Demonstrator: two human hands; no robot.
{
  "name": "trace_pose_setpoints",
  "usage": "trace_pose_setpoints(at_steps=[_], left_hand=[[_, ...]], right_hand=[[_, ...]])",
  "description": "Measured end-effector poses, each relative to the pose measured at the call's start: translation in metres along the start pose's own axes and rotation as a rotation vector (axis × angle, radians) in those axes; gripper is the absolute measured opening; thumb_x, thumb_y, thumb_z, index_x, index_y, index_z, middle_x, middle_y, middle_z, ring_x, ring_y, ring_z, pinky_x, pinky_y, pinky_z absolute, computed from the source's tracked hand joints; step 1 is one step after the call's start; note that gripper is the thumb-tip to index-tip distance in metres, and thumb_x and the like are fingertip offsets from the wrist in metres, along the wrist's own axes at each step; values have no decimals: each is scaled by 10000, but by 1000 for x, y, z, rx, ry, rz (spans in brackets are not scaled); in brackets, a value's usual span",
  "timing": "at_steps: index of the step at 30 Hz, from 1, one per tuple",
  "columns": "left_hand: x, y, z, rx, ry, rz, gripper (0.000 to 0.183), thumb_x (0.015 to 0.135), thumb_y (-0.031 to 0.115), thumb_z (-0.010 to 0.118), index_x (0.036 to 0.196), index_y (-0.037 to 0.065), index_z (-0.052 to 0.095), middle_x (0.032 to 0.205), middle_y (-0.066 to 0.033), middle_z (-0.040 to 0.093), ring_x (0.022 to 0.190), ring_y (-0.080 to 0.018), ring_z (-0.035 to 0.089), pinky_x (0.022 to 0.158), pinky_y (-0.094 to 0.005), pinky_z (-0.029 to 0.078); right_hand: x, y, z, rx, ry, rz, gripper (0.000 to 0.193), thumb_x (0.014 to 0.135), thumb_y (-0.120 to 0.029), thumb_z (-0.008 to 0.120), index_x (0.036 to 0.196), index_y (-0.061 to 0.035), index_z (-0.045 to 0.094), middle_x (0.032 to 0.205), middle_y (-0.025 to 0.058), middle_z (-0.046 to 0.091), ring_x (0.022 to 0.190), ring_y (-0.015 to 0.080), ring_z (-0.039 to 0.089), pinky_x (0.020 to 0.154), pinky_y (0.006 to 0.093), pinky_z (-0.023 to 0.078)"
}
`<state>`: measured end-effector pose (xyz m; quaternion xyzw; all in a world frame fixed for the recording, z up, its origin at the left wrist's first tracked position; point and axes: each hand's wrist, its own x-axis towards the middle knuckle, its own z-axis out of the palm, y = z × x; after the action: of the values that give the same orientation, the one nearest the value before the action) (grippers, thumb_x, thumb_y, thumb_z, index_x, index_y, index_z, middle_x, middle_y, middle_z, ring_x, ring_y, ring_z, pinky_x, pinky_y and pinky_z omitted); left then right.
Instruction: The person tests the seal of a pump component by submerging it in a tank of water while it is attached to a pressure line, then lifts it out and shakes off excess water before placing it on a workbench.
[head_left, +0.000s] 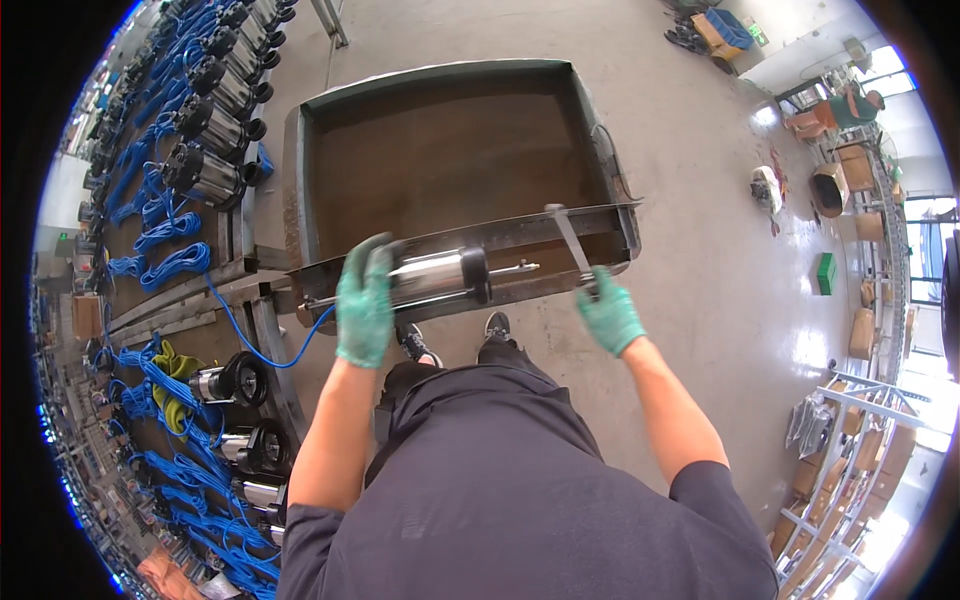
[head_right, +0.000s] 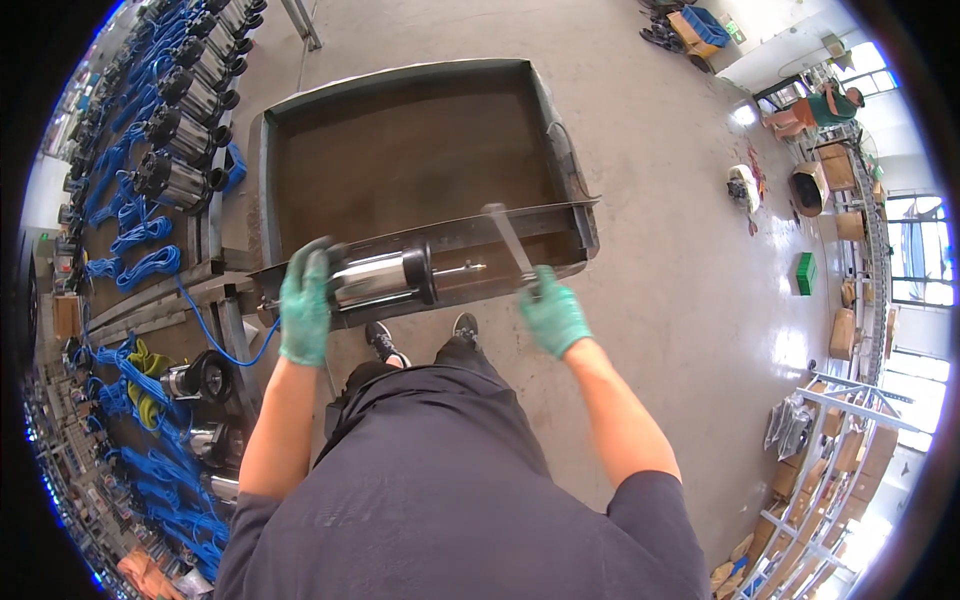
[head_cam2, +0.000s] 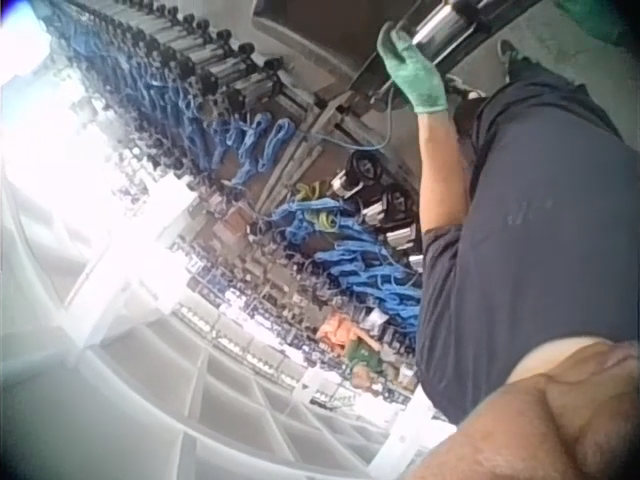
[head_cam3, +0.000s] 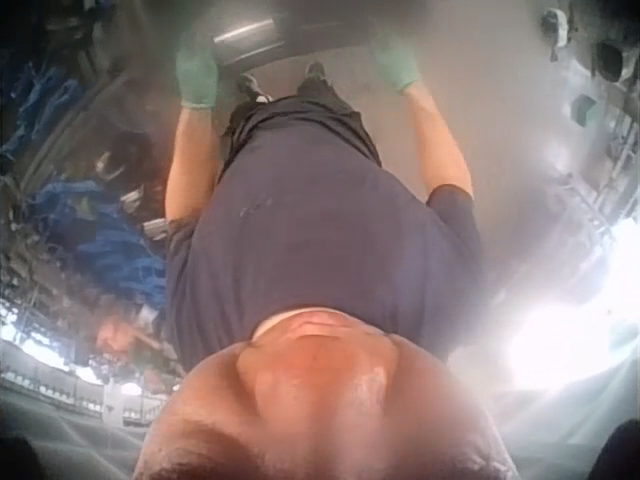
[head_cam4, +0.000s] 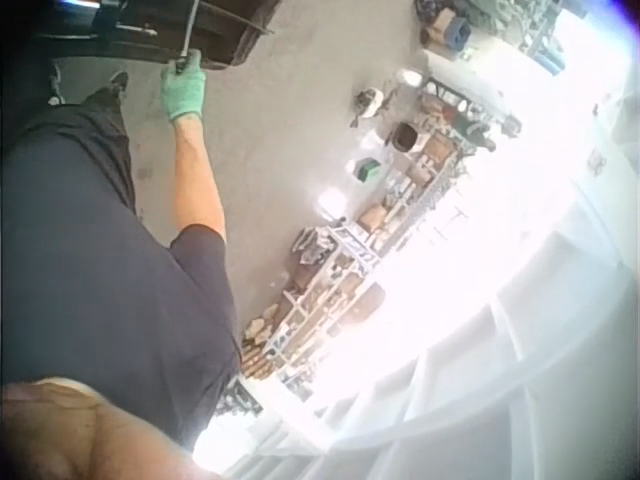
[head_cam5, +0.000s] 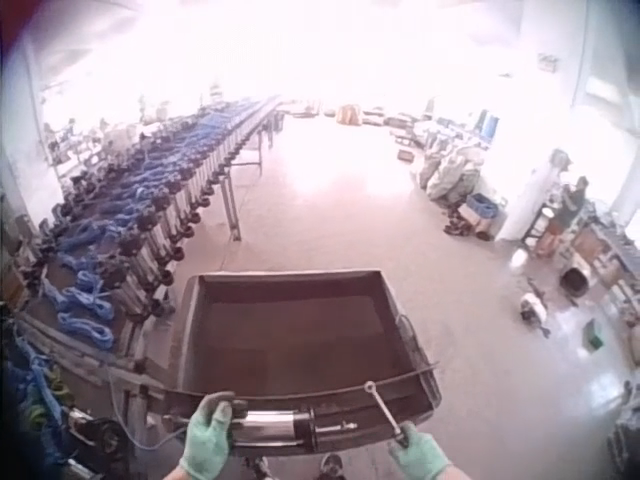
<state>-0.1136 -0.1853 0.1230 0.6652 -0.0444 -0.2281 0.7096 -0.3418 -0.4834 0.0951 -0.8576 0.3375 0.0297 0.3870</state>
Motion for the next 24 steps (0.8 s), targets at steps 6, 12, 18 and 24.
trace_pose_setpoints(at_steps=[6,12,18,24], left_hand=[[-27,-81,-151,535,403,67,258,1095,181,623,1302,31,655,1192,-68,709,1085,-172,657,975,-329,535],[-51,-74,-180,1151,421,-135,406,1022,270,684,1353,38,648,1294,-204,728,1172,-369,710,1006,-433,543],[-37,-73,-205,1583,-16,-452,483,980,425,669,1378,155,621,1278,-161,744,1226,-385,683,1206,-684,308],[-26,-13,-212,1300,-163,-239,299,1023,324,662,1191,78,694,1062,-220,748,1024,-464,681,879,-530,549]], right_hand=[[45,164,-56,-197,101,223,478,959,-273,666,1344,-3,582,1037,268,747,982,481,716,835,540,563],[82,197,-25,-126,162,214,386,973,-223,641,1282,-40,500,1072,320,719,1039,523,691,852,584,542],[77,161,-16,-118,302,56,435,988,-172,701,1342,-1,516,1054,173,633,969,296,650,914,434,541],[59,-54,25,-77,107,-490,442,995,-249,734,1359,-56,576,1313,193,616,1119,400,659,954,475,545]])
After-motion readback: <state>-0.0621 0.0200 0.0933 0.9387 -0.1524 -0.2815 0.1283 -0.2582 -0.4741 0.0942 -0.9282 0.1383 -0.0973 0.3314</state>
